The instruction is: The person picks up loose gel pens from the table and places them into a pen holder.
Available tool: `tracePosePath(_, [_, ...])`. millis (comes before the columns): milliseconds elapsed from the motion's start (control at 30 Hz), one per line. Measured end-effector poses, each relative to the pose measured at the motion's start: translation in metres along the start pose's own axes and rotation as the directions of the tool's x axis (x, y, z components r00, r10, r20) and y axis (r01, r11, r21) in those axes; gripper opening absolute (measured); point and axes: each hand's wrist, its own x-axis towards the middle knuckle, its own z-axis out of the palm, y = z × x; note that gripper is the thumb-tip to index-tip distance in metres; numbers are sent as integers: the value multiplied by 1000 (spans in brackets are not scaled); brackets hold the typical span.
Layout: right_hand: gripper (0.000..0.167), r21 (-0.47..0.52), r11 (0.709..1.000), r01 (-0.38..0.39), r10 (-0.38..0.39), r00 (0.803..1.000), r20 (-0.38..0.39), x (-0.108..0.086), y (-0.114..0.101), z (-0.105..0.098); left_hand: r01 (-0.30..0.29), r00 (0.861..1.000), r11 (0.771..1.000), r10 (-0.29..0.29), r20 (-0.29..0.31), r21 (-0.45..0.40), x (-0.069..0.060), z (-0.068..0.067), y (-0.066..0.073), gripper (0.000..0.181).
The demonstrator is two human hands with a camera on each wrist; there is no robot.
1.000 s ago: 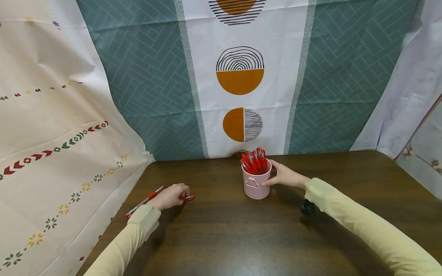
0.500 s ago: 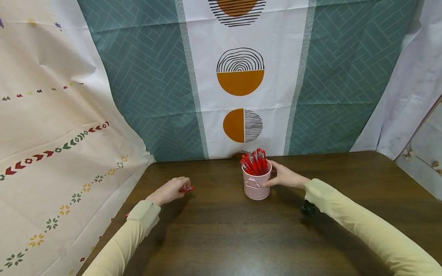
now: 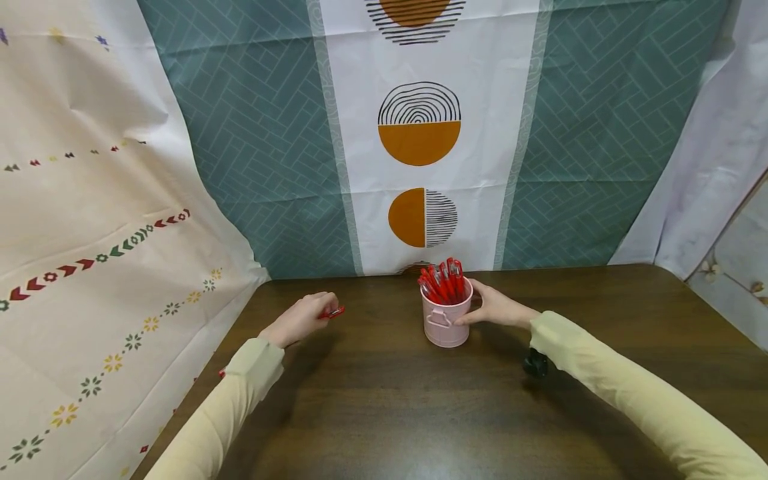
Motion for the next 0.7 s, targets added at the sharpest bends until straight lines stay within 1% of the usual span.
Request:
tracePosePath(100, [82,-4,1000,0,0,1000,-2,1,1,-1,-8,999,1000,7,-36,-19,6,-3,4,29])
tracePosePath(267, [82,-13,1000,7,-7,1000,-5,1,2,-1,-22,994,1000,22,-110,5,16,-7,10,25])
tracePosePath(367, [81,-11,1000,14,-14,1000,-4,1,1,-1,-10,990,1000,10,-141,1,21,-9,15,24])
tracePosePath(433, [81,-9,1000,12,-12,1000,0,1,1,-1,6,989,1000,-8,-147,-16,24,-11,17,24])
tracePosePath(467, [82,-9,1000,-1,1,1000,-1,1,1,-1,13,989,1000,-17,-150,-27,25,-12,19,24])
tracePosePath(600, [83,-7,1000,-26,26,1000,1,0,-2,-1,43,989,997,-52,-142,-70,27,-14,22,26])
tracePosePath(700, [82,-5,1000,-18,18,1000,10,-4,-14,0,52,988,993,-66,-139,-102,29,-16,24,25])
